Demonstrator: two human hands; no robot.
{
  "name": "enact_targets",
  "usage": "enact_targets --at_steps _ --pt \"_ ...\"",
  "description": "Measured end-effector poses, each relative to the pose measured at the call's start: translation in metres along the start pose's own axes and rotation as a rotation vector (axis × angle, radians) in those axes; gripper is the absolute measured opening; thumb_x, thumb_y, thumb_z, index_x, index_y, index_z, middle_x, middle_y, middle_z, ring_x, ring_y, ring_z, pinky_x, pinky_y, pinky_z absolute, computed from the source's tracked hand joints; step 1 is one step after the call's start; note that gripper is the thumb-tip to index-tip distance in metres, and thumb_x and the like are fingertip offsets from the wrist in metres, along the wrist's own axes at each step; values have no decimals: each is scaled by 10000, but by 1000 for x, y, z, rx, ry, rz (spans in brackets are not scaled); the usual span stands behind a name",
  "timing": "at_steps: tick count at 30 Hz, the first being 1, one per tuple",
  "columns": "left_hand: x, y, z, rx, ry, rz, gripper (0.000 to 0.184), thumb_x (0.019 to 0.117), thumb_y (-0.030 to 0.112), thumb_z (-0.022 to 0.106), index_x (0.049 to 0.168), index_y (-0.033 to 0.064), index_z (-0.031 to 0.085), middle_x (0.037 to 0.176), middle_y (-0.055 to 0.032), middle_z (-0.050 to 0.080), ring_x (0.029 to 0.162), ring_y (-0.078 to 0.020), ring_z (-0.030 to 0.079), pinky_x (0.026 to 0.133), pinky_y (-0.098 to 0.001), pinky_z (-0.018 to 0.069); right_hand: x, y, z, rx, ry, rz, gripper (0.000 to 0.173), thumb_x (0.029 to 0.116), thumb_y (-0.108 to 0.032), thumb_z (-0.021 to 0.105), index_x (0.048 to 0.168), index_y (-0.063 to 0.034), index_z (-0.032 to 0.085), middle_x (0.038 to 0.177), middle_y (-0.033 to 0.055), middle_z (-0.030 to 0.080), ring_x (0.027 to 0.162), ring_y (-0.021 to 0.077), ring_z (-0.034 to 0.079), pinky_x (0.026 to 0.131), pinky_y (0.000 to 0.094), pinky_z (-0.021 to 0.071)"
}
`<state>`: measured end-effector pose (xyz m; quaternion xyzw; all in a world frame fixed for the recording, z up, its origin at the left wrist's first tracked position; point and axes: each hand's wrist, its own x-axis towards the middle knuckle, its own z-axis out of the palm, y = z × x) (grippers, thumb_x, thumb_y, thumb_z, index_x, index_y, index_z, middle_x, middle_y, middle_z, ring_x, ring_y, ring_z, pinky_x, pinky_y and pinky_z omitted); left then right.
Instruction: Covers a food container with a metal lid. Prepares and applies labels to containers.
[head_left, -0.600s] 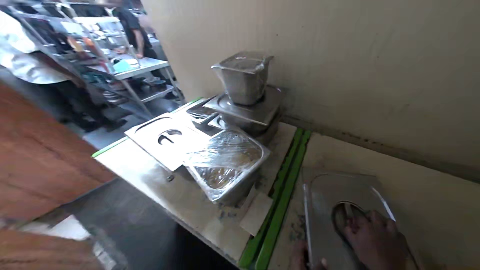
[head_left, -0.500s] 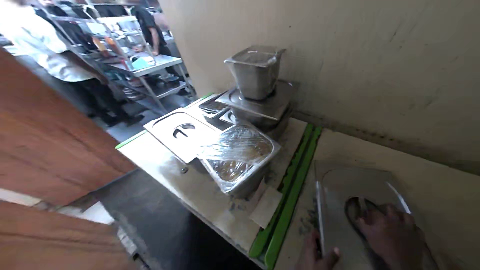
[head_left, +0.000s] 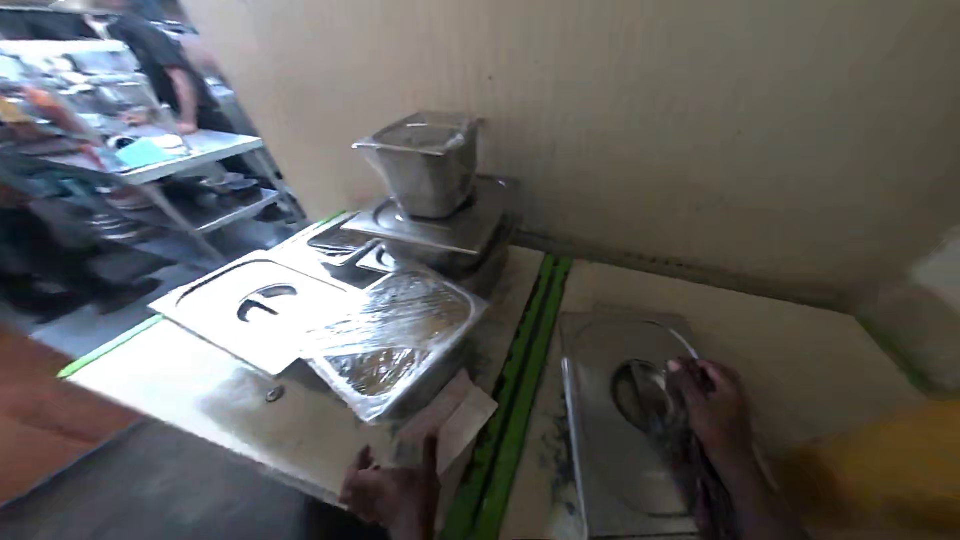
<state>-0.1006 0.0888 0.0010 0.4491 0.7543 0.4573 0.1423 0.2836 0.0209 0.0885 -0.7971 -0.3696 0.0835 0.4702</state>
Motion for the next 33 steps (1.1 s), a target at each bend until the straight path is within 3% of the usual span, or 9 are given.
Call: enact_targets --at_steps 3,6,9,13,15,19,22,25,33 --pt "15 -9 -2 42 -99 -38 731 810 464 833 1340 15 605 1431 -368 449 1344 -629 339 1032 -808 247 -9 -8 -32 77 32 -63 433 932 -302 745 1268 -55 625 1083 126 673 909 220 670 780 444 586" --pt "17 -23 5 105 -136 105 370 907 331 750 1139 43 742 1318 -278 607 1286 -581 457 993 -804 292 -5 0 -42 -195 -64 -126 539 929 -334 756 1362 -56 596 1320 226 580 1162 377 604 945 574 527" --pt "4 -13 1 -46 -216 89 397 1016 221 622 1282 -73 605 1196 -274 654 1115 -392 636 977 -584 495 -26 1 -44 -564 -537 -42 468 1009 -436 608 1413 -199 618 1536 214 450 1388 469 433 1097 640 397" --pt "-27 5 -20 -286 -188 222 345 1032 154 520 1175 -159 509 923 -137 584 784 -51 576 757 -229 530 -70 -7 -109 -323 -1153 -329 265 999 -318 655 1146 -127 764 1275 201 636 1109 388 651 904 602 547" --pt "-34 10 -27 -478 -169 263 295 1015 85 525 1167 -161 472 938 -32 571 794 63 586 751 -144 539 -74 -3 -140 -154 -1284 -337 246 989 -272 677 1150 -110 770 1215 176 674 1066 341 668 888 576 546" --pt "-35 32 -37 -697 -287 241 228 963 48 562 1163 -43 503 981 55 680 847 3 688 774 -215 616 -68 0 -147 -101 -917 -209 359 951 -283 721 1270 -118 711 1311 168 630 1139 274 653 946 476 571" --pt "-37 54 -45 -753 -437 243 269 946 63 623 1199 5 552 998 51 730 865 -51 717 786 -254 628 -78 2 -75 -45 -556 -395 351 941 -413 707 1198 -176 746 1268 98 655 1125 196 663 906 387 608" --pt "-43 80 -45 -796 -505 281 189 968 24 619 1156 15 626 963 28 753 851 -72 730 782 -257 630 -94 -8 -42 -318 -806 -600 314 947 -323 703 1242 -223 742 1320 143 656 1239 409 595 964 618 522" --pt "-63 110 -42 -940 -701 175 87 1006 65 587 1075 18 612 922 -14 738 812 -90 723 748 -273 626 -70 -18 -129 -609 -795 -412 457 957 -436 690 1267 -100 719 1412 305 553 1290 557 505 1035 743 389"
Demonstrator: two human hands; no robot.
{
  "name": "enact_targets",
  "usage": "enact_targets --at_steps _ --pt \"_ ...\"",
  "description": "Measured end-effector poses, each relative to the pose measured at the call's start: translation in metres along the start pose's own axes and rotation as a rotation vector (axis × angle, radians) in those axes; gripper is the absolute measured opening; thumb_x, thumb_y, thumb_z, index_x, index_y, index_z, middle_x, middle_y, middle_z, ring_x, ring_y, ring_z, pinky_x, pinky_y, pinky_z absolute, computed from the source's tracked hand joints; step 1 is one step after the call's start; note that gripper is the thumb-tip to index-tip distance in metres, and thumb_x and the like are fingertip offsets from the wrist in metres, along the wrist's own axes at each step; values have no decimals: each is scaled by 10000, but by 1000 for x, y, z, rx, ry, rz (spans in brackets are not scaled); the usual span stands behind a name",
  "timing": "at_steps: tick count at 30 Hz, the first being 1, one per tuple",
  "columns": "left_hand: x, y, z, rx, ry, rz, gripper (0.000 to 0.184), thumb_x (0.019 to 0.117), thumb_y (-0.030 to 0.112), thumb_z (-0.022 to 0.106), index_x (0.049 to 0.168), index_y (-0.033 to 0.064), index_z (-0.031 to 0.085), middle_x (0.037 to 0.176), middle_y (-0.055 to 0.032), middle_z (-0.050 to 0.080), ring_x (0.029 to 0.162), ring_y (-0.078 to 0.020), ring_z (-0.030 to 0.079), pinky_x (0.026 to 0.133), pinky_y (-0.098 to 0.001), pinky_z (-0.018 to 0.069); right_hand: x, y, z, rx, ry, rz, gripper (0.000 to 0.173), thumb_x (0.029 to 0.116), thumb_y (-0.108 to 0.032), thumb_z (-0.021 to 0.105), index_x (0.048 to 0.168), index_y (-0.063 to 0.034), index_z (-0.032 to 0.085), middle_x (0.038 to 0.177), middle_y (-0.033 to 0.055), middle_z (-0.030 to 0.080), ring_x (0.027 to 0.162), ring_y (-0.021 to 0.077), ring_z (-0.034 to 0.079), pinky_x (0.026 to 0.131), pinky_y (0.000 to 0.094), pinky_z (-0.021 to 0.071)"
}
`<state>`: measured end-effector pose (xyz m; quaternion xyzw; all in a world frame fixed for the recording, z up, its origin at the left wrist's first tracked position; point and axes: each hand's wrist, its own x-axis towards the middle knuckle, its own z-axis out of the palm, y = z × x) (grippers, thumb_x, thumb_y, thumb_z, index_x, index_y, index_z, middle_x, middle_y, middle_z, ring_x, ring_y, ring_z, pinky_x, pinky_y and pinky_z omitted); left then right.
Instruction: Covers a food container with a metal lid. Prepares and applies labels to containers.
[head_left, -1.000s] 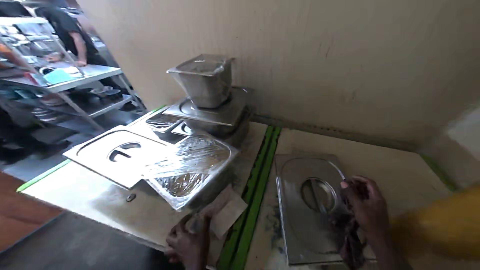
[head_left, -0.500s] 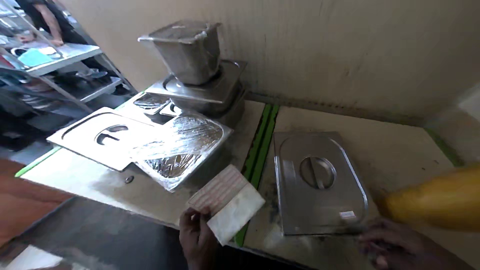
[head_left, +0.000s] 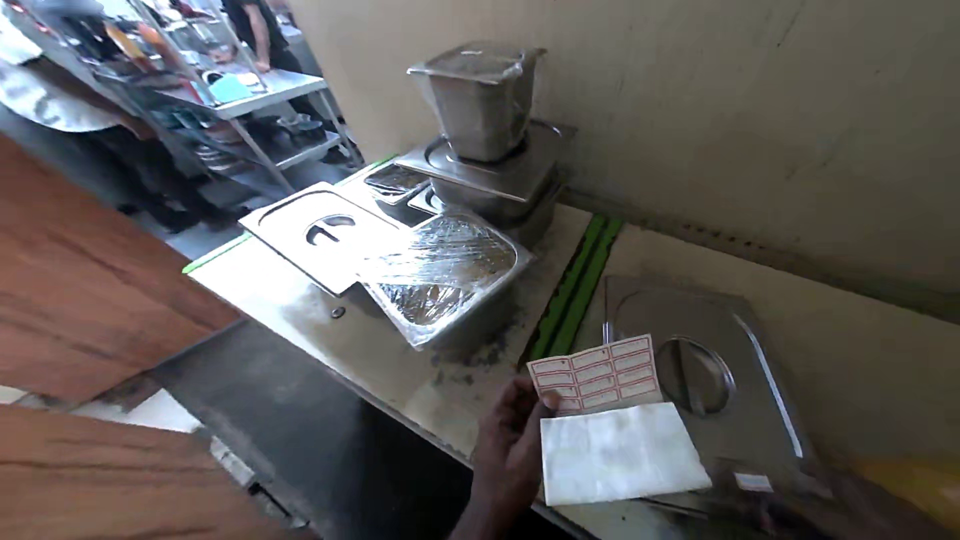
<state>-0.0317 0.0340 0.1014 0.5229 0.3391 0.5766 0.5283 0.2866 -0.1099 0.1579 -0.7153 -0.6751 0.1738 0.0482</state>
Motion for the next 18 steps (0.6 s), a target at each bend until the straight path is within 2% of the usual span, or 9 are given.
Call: enact_targets --at_steps 1,3,4,6,8,11,13,15,18 --pt "0 0 3 -25 -21 -1 89 1008 63 593 1079 11 608 933 -32 737 820 -105 725 754 -283 628 1 -6 -3 25 112 -28 448 974 -437 672 1257 -92 721 1404 287 570 1286 511 535 1040 684 429" --pt "-1 0 9 -30 -49 -1 81 1003 58 596 1070 11 598 935 -45 728 829 -117 723 757 -290 628 7 -33 -2 172 441 -140 349 988 -334 690 1163 -35 738 1249 240 675 1170 356 646 981 496 539" --pt "-1 0 13 -17 -52 10 73 1000 58 596 1060 17 589 928 -39 727 825 -114 723 751 -286 627 13 -50 -1 241 590 -208 303 986 -302 698 1133 -40 739 1168 199 707 1125 272 662 960 409 549" --pt "-2 -1 19 -1 -74 73 86 1011 89 600 1072 34 574 938 -14 724 838 -99 722 762 -280 628 29 -83 4 298 738 -337 260 998 -323 671 1147 -115 713 1151 86 707 1156 157 635 996 325 526" --pt "-4 -4 21 2 -115 125 110 1035 144 583 1098 57 560 965 8 716 870 -87 714 791 -285 623 46 -107 14 244 736 -389 295 1015 -385 626 1161 -148 723 1187 59 722 1193 184 639 1025 390 518" --pt "-9 -6 23 -72 -111 66 98 1046 153 559 1062 59 533 914 -6 682 811 -98 694 736 -287 613 61 -119 35 128 646 -383 379 1046 -444 533 1099 -146 762 1016 29 767 949 181 722 867 451 566" --pt "-13 -6 23 -192 -65 -75 77 1043 114 540 1060 39 529 923 -47 688 826 -139 708 763 -337 624 67 -120 45 104 617 -369 367 1054 -431 516 1061 -161 764 868 -8 755 757 140 703 747 427 557" --pt "-16 1 26 -312 11 -263 91 1040 70 482 1090 -2 507 945 -101 694 839 -184 721 770 -373 632 71 -121 51 94 630 -345 310 1036 -415 550 1047 -200 774 863 -29 752 733 125 693 706 402 558" --pt "-17 15 32 -510 57 -466 238 1071 43 381 1283 -30 462 1059 -168 701 915 -243 737 822 -411 633 76 -126 58 129 697 -292 293 988 -436 606 1020 -211 792 858 -3 718 729 141 664 664 382 543"
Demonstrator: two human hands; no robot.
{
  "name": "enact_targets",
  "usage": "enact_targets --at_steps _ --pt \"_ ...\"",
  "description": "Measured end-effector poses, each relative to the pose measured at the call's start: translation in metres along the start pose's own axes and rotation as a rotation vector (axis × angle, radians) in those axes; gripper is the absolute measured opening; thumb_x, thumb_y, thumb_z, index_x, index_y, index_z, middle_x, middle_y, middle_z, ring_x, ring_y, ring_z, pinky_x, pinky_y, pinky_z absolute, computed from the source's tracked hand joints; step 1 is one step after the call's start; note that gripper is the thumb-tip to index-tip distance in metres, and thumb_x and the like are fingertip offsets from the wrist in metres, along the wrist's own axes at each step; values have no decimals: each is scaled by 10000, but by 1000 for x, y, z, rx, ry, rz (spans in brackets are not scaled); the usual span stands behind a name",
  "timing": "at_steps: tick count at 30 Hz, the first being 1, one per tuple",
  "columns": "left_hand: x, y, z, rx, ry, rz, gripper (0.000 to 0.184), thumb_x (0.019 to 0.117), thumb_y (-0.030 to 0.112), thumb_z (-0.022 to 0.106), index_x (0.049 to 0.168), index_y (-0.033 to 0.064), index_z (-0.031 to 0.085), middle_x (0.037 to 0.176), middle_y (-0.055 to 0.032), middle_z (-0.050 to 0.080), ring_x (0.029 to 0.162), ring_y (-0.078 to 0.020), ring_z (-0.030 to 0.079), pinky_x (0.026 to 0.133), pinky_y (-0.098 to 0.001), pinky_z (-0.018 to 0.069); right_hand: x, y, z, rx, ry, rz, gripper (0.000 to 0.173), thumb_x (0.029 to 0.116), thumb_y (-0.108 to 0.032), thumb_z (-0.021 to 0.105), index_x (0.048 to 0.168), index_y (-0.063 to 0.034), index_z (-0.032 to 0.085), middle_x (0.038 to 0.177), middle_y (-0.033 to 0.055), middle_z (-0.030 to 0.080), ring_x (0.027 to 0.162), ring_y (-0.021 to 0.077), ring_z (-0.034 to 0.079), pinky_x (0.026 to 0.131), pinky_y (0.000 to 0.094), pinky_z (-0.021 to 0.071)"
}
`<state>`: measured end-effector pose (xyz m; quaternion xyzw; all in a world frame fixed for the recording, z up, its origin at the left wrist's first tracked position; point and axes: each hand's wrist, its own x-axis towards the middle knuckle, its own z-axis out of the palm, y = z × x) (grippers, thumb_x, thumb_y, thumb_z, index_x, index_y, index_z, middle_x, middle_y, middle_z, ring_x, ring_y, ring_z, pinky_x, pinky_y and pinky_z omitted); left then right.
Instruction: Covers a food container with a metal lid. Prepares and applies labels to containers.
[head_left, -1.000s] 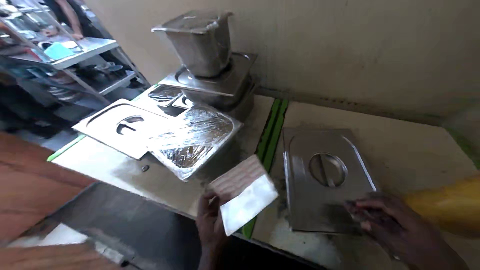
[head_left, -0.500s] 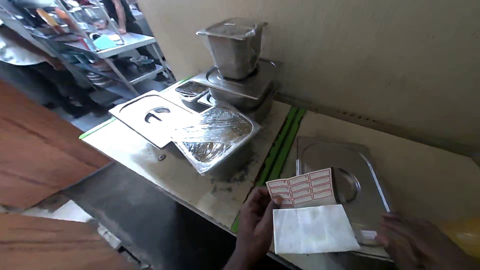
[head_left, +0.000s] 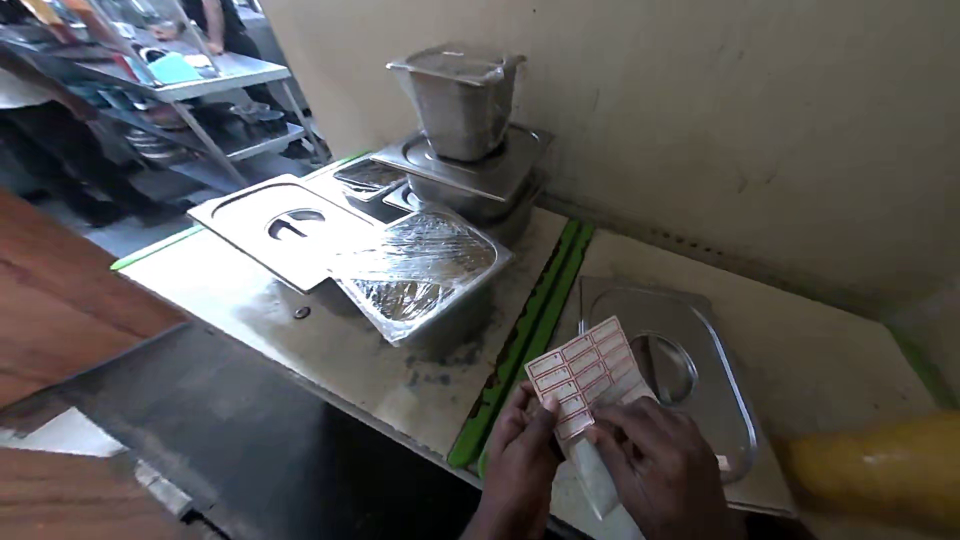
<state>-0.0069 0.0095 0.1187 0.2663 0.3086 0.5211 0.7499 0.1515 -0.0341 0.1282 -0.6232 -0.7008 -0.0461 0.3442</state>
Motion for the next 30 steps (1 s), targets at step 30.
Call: enact_targets --at_steps 30 --pt "8 -8 -24 37 110 11 296 1076 42 382 1332 -46 502 1046 -154 715 906 -215 738 817 -391 636 0 4 -9 794 181 376 56 941 -181 703 955 -127 700 873 -75 691 817 22 659 744 208 576"
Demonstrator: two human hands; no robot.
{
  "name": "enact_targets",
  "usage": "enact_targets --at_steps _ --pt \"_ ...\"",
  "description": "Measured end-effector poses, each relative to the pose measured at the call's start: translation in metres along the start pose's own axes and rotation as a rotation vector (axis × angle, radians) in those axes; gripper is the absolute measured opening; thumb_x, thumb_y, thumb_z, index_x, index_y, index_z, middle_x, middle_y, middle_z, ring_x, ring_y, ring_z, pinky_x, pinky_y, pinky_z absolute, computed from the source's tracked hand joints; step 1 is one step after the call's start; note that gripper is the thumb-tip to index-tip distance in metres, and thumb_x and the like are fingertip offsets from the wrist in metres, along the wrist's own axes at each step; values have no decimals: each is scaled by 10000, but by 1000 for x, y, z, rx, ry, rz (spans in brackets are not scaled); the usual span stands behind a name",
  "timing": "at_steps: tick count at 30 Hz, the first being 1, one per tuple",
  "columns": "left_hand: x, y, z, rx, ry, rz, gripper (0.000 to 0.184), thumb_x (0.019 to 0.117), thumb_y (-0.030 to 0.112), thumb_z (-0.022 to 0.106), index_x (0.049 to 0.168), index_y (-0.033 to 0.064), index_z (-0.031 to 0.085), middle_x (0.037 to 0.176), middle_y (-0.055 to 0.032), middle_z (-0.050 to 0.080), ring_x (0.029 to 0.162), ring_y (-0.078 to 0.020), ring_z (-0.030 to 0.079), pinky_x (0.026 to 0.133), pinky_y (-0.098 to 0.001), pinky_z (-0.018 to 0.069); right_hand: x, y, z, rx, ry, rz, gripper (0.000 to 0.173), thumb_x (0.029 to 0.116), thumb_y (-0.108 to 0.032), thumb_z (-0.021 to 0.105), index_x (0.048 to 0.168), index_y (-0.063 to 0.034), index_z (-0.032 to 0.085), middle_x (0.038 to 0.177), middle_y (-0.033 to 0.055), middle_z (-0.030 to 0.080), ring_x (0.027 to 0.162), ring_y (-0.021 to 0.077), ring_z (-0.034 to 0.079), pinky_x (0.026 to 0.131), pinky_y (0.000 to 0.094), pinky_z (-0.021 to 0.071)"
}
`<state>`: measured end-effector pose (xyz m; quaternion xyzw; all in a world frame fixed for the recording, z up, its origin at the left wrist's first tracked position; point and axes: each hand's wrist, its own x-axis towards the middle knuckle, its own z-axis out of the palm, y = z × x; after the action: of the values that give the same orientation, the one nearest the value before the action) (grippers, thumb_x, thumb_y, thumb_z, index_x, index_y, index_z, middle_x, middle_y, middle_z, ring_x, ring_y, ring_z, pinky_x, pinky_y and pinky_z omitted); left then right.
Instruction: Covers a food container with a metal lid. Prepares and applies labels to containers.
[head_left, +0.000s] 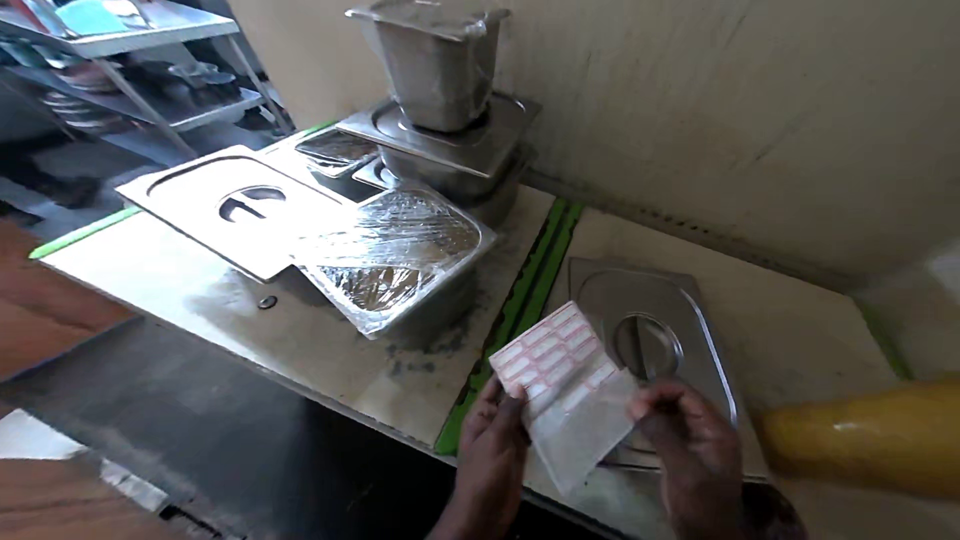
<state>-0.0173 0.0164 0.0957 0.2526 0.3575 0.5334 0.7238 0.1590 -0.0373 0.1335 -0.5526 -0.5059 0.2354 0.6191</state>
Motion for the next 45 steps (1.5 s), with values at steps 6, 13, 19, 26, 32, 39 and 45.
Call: enact_targets --at_steps 6,13,19,26,32,39,45 --pt "17 14 -80 480 209 67 300 1014 41 507 1299 -47 538 1024 -62 707 835 -93 715 748 -272 623 39 28 -76 -311 -115 408 97 869 -193 736 906 -107 709 1157 58 650 1106 179 611 924 389 537" --pt "42 11 -139 987 130 107 390 996 188 547 1339 2 558 1031 -114 697 887 -148 693 798 -371 594 34 39 -65 -596 -431 518 236 916 -381 699 997 -167 754 1390 65 560 1369 307 435 1093 609 354" --pt "47 6 -127 1108 139 203 502 988 222 622 1432 21 504 1270 -177 655 1058 -239 688 884 -454 586 8 45 -94 -477 86 536 81 901 -168 670 890 -98 709 1279 107 598 1204 255 558 937 475 518" --pt "16 8 -78 1442 -53 671 671 936 410 667 1388 -71 546 1454 -414 418 1345 -606 399 1087 -678 370 -36 49 -110 -434 479 570 147 927 -139 673 996 -14 706 1232 139 636 1158 219 590 939 427 518" --pt "37 -59 52 1330 -958 815 196 1002 199 604 1129 193 754 1157 -37 716 1070 -226 692 863 -436 602 -57 48 -116 -225 643 455 110 955 -91 611 1004 -11 669 1048 46 659 952 102 630 833 287 548" --pt "87 -100 136 1534 -1674 662 220 1040 222 588 1111 119 769 1161 -108 679 1088 -294 650 926 -462 550 -104 49 -127 -127 741 384 154 941 -115 613 1019 0 677 1028 41 683 909 97 654 793 274 568" --pt "96 -102 151 1538 -1745 669 186 1005 143 628 1133 102 756 1159 -118 685 990 -281 697 845 -484 593 -125 57 -131 -5 830 378 135 940 -122 612 994 -13 669 1015 72 703 878 143 679 757 310 592"
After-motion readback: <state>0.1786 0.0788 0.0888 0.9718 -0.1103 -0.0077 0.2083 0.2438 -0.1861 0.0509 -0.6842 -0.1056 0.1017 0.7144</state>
